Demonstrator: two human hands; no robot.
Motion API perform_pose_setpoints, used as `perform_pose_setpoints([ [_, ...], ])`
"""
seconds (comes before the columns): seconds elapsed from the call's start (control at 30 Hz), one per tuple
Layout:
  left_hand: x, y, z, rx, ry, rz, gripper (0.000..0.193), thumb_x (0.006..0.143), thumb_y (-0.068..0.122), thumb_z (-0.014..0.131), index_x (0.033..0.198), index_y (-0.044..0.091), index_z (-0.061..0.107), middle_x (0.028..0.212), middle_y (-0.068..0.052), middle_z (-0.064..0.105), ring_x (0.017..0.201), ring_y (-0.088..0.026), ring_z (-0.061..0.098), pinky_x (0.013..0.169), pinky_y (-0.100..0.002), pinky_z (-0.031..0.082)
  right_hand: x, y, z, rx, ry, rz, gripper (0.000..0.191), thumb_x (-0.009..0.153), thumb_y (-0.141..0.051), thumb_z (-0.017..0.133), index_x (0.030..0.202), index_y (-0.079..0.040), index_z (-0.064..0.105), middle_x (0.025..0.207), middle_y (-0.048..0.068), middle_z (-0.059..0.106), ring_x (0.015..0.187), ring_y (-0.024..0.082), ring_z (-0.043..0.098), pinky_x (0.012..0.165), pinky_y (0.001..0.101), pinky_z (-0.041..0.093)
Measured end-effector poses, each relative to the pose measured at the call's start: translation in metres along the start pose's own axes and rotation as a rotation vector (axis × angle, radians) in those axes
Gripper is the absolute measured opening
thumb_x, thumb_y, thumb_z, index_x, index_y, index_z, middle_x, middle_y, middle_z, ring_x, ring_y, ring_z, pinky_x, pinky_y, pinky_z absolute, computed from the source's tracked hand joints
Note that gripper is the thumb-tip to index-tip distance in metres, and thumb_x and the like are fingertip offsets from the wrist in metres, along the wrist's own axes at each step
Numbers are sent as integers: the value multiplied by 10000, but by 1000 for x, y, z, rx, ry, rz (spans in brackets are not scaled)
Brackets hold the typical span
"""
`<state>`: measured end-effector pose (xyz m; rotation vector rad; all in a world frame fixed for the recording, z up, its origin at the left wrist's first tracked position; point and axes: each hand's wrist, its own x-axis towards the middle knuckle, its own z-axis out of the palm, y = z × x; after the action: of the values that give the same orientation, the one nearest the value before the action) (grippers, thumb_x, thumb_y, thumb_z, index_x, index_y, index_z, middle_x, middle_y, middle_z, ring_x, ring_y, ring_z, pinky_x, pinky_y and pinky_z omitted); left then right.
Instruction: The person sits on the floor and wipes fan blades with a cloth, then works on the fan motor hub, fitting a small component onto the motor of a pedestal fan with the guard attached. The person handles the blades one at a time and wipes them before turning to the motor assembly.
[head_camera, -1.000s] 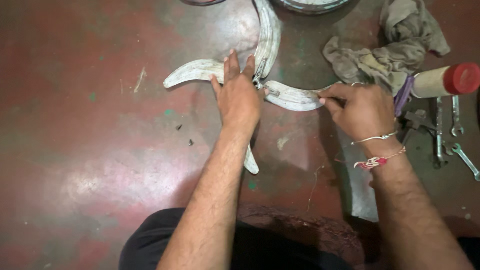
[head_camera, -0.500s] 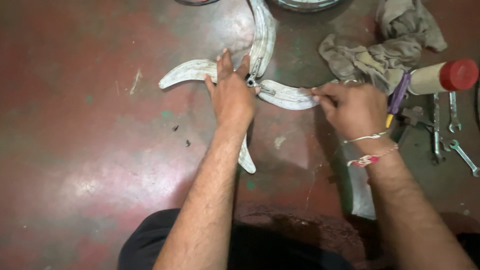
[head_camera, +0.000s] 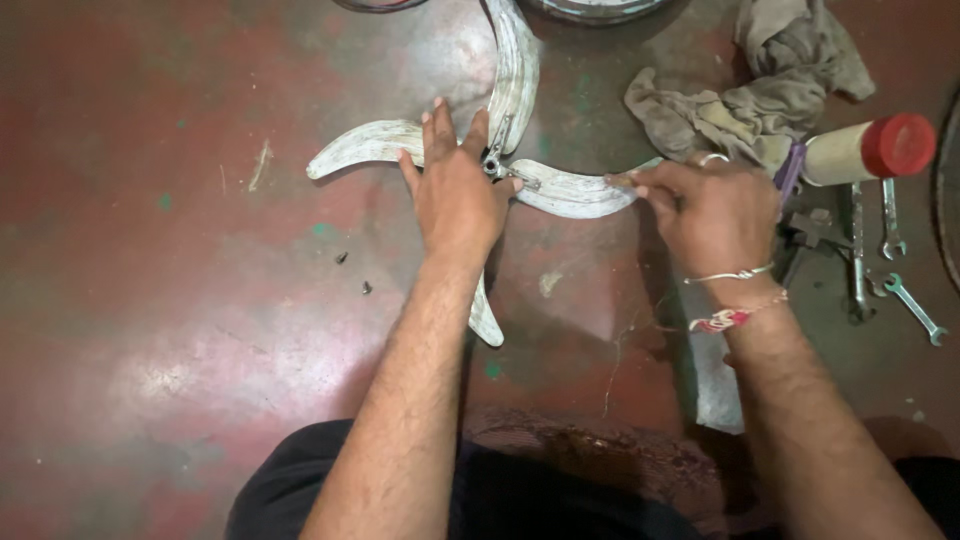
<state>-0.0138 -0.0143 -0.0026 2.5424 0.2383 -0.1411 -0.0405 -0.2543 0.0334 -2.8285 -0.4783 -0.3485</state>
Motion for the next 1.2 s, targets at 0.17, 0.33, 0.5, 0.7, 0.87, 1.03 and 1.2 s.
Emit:
perform_pose_setpoints([
  [0.17, 1, -1, 2, -6, -4, -2, 883, 701, 300, 902, 1481, 177, 508, 1645, -175, 252, 1531, -311, 227, 1211, -629, 137, -5, -9, 6, -19, 36, 14, 128, 882, -166, 837, 970, -258, 826, 745, 45, 634, 747, 287, 635, 733, 456, 389],
  [0.33, 1, -1, 5, -11, 11, 15, 870, 711, 308, 900, 1476, 164, 511, 1640, -188, 255, 1528, -318, 230, 1214, -631, 131, -12, -2, 11, -46, 56, 53, 75, 950, -186, 822, 982, -252, 806, 834, 19, 663, 837, 263, 632, 860, 443, 362],
  [0.5, 1, -2, 7, -5, 15, 16, 872, 714, 312, 895, 1481, 163, 509, 1644, -187, 252, 1530, -317, 235, 1212, -631, 131, -16, 1, 15, -90, 68, 67, 64, 956, -182, 806, 984, -240, 807, 816, 14, 664, 844, 259, 626, 897, 453, 338],
  [0.7, 1, -2, 4, -14, 19, 22, 857, 726, 302, 892, 1481, 162, 513, 1643, -188, 253, 1530, -323, 231, 1214, -632, 130, -17, 2, 21, -32, 120, 85, 139, 942, -346, 861, 933, -222, 798, 830, 37, 660, 908, 278, 622, 930, 461, 330],
  [0.87, 1, -1, 3, -2, -10, 4, 869, 713, 311, 894, 1478, 170, 507, 1643, -183, 245, 1530, -317, 222, 1206, -634, 129, -20, 11, 24, -29, 124, 182, 171, 894, -376, 887, 890, -234, 791, 785, 12, 664, 923, 259, 626, 971, 452, 333],
  [1.03, 0, -2, 2, -13, 8, 14, 856, 726, 311, 894, 1477, 161, 512, 1645, -185, 249, 1529, -318, 229, 1216, -629, 125, -18, 11, 22, 28, 109, 117, 140, 911, -322, 884, 872, -239, 779, 836, -39, 723, 924, 213, 620, 1027, 453, 316],
  [1.2, 1, -1, 3, -12, -5, -3, 866, 712, 307, 895, 1475, 170, 510, 1645, -180, 241, 1529, -311, 227, 1212, -621, 132, -11, 13, 15, -103, 88, 28, 147, 883, -335, 892, 874, -241, 780, 846, -14, 686, 968, 219, 599, 1056, 463, 305],
])
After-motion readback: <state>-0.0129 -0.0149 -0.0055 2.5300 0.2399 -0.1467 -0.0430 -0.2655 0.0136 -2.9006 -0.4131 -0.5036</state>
